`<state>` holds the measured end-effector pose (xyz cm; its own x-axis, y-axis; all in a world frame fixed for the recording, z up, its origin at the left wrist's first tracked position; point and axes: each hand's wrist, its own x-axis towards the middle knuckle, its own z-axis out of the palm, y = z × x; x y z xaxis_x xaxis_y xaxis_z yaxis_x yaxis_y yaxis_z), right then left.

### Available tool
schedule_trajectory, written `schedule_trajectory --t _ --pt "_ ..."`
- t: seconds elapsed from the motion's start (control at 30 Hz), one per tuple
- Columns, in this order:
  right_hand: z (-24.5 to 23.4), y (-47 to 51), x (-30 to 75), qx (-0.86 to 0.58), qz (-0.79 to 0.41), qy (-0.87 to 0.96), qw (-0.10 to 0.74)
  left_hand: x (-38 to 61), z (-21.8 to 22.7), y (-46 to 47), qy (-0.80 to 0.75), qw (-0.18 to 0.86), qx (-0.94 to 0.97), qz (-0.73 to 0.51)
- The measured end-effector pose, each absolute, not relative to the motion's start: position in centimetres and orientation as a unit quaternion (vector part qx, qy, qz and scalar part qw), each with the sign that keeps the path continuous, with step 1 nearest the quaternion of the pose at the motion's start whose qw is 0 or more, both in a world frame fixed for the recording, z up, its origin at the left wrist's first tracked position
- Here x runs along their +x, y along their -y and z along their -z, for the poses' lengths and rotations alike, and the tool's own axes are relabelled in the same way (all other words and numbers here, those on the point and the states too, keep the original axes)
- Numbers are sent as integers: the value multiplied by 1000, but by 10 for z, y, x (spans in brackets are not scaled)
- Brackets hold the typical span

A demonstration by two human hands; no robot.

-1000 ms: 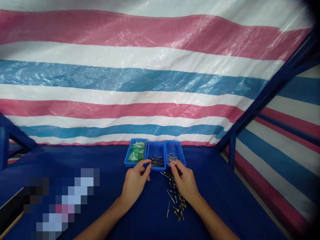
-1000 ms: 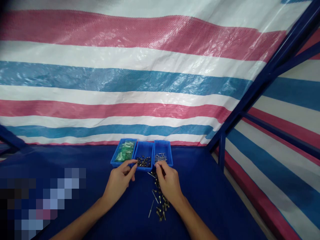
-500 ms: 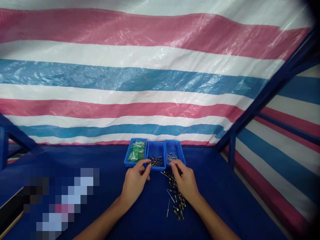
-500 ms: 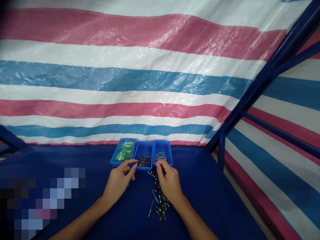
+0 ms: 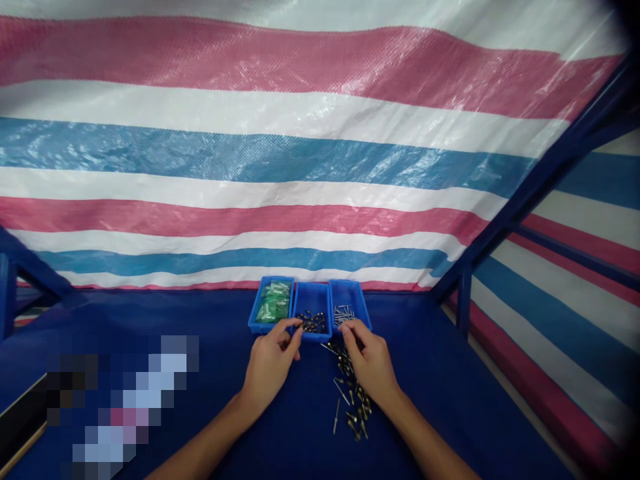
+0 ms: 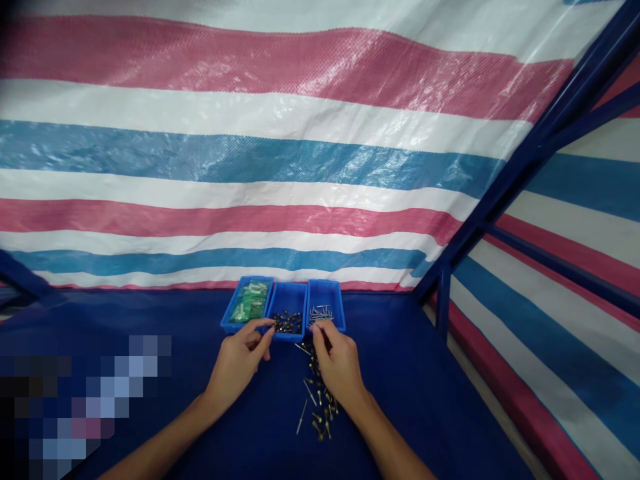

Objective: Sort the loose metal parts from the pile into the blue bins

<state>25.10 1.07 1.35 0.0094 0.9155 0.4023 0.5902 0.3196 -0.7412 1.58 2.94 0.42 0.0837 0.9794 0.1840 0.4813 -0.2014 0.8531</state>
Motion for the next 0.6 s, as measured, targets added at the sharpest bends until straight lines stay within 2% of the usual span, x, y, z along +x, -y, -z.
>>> schedule_trajectory --t 0.6 --pt "-13 -11 251 -558 -179 680 442 16 -5 -29 -546 306 671 -398"
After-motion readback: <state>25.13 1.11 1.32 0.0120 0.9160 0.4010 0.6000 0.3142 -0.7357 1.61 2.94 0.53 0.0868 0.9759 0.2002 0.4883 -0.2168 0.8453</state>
